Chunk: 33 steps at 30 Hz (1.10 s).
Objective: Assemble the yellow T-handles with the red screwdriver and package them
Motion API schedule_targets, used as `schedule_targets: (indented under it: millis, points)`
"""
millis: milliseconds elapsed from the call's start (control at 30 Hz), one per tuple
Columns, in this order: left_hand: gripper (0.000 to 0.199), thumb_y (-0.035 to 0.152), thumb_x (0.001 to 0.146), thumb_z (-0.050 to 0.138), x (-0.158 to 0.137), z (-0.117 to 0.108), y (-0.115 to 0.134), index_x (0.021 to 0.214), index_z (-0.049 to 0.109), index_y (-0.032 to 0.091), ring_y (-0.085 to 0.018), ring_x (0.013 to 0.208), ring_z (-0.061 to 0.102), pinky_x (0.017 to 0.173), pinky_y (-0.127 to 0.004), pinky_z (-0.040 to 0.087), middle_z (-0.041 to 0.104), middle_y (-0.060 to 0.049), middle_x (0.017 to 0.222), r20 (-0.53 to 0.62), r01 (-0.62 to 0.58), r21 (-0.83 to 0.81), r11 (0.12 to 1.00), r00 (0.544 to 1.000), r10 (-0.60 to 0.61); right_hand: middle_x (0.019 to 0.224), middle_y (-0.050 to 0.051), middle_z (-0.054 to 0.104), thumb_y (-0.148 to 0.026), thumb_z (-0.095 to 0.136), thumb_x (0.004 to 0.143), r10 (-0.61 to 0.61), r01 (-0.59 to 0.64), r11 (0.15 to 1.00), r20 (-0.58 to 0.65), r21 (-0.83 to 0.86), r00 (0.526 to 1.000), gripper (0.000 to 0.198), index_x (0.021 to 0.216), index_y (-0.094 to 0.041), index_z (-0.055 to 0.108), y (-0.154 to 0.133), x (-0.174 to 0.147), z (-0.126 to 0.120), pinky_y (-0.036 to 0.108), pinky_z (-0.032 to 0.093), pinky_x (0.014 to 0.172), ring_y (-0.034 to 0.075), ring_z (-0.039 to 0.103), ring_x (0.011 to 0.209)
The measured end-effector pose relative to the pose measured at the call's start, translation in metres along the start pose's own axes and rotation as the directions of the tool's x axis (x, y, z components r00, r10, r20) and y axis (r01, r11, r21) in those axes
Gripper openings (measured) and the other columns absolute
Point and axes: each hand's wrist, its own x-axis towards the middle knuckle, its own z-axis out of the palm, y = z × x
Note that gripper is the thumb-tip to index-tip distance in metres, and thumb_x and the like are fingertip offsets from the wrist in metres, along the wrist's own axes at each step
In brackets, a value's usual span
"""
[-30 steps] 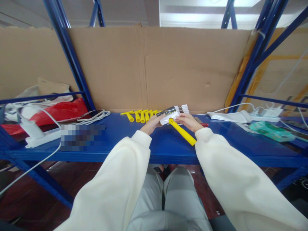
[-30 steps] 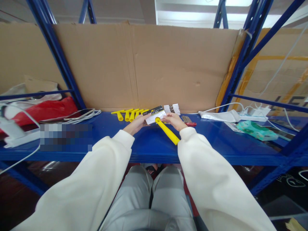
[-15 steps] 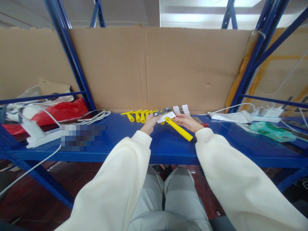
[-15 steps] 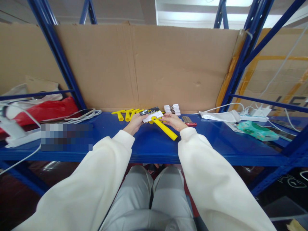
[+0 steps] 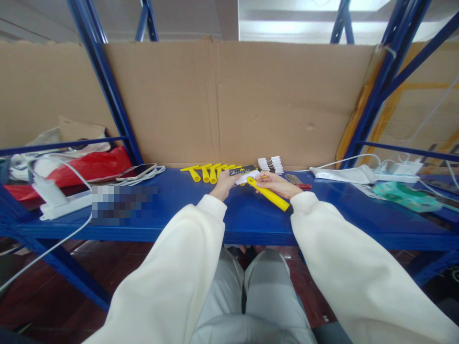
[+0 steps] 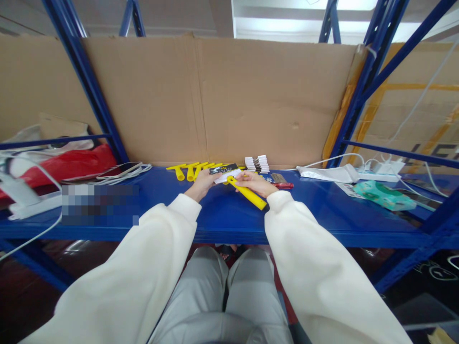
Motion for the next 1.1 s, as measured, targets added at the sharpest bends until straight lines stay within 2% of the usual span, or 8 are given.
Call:
schedule_targets:
  millis: [100, 267, 467, 567, 800, 933, 1100]
  points:
    - [0.019, 0.003, 0.064, 0.071, -0.0006, -0.0002, 0.0009, 0.078, 0.065, 0.015, -0.021, 0.081, 0.071, 0.083, -0.038, 0.059, 0.070, -0.003, 0.072, 0.034, 0.004, 0.020, 1.000, 0.999, -0.005, 0.090, 0.001, 0.075, -0.020, 0.084, 0.069, -0.001, 0.002, 0.999, 0.033, -0.036, 0.999, 0.025, 0.089, -0.021, 0.069, 0.0001, -0.0006, -0.0013, 0.031, 0.060, 0.080, 0.014, 0.071, 0.071]
    - [0.020, 0.001, 0.064, 0.069, -0.0031, 0.0015, 0.0024, 0.078, 0.066, 0.015, -0.025, 0.090, 0.071, 0.088, -0.041, 0.058, 0.071, -0.006, 0.076, 0.049, 0.022, 0.058, 0.998, 0.999, -0.025, 0.094, 0.003, 0.077, -0.019, 0.077, 0.075, 0.034, -0.028, 0.995, 0.061, -0.097, 0.998, 0.026, 0.101, -0.021, 0.075, -0.0005, -0.0023, -0.0033, 0.029, 0.061, 0.076, 0.015, 0.070, 0.070]
    - [0.032, -0.004, 0.060, 0.066, -0.0005, 0.0016, 0.0037, 0.087, 0.068, 0.013, -0.026, 0.099, 0.071, 0.092, -0.043, 0.057, 0.073, -0.011, 0.102, -0.035, 0.012, 0.032, 0.999, 0.999, -0.011, 0.099, 0.002, 0.077, -0.020, 0.077, 0.075, 0.013, -0.006, 0.995, 0.063, -0.103, 0.998, 0.025, 0.099, -0.022, 0.075, 0.0002, -0.0028, -0.0023, 0.029, 0.061, 0.074, 0.014, 0.069, 0.070]
    - [0.035, -0.006, 0.058, 0.064, 0.0023, 0.0004, 0.0037, 0.087, 0.068, 0.013, -0.028, 0.102, 0.071, 0.091, -0.044, 0.057, 0.072, -0.013, 0.108, -0.069, 0.026, 0.019, 0.999, 0.997, -0.024, 0.098, 0.001, 0.077, -0.021, 0.076, 0.076, 0.000, 0.010, 0.990, 0.072, -0.139, 0.997, 0.027, 0.103, -0.023, 0.074, 0.0010, -0.0021, -0.0014, 0.030, 0.061, 0.075, 0.014, 0.070, 0.069]
    - [0.032, -0.006, 0.060, 0.059, 0.0012, 0.0006, 0.0032, 0.084, 0.069, 0.014, -0.025, 0.100, 0.070, 0.091, -0.043, 0.057, 0.073, -0.010, 0.100, -0.028, 0.031, 0.065, 0.997, 0.999, -0.029, 0.096, 0.002, 0.077, -0.026, 0.078, 0.076, -0.030, 0.046, 0.973, 0.072, -0.225, 0.997, 0.026, 0.102, -0.022, 0.078, -0.0001, -0.0030, -0.0008, 0.030, 0.059, 0.077, 0.014, 0.069, 0.068]
    - [0.029, -0.006, 0.056, 0.058, -0.0003, 0.0014, 0.0035, 0.075, 0.069, 0.014, -0.029, 0.100, 0.070, 0.094, -0.047, 0.056, 0.072, -0.010, 0.089, 0.029, 0.055, 0.060, 0.997, 0.998, -0.056, 0.088, 0.002, 0.076, -0.035, 0.080, 0.076, -0.020, 0.054, 0.955, 0.119, -0.293, 0.993, 0.031, 0.103, -0.021, 0.079, -0.0025, -0.0059, -0.0013, 0.029, 0.058, 0.073, 0.013, 0.066, 0.064]
    - [0.027, -0.004, 0.056, 0.058, -0.0018, 0.0010, 0.0054, 0.070, 0.069, 0.016, -0.030, 0.103, 0.069, 0.098, -0.050, 0.053, 0.073, -0.009, 0.092, 0.052, 0.066, 0.092, 0.994, 0.996, -0.071, 0.082, 0.001, 0.074, -0.038, 0.080, 0.073, -0.041, 0.117, 0.913, 0.196, -0.392, 0.980, 0.032, 0.100, -0.021, 0.080, -0.0020, -0.0058, 0.0002, 0.028, 0.057, 0.069, 0.012, 0.062, 0.062]
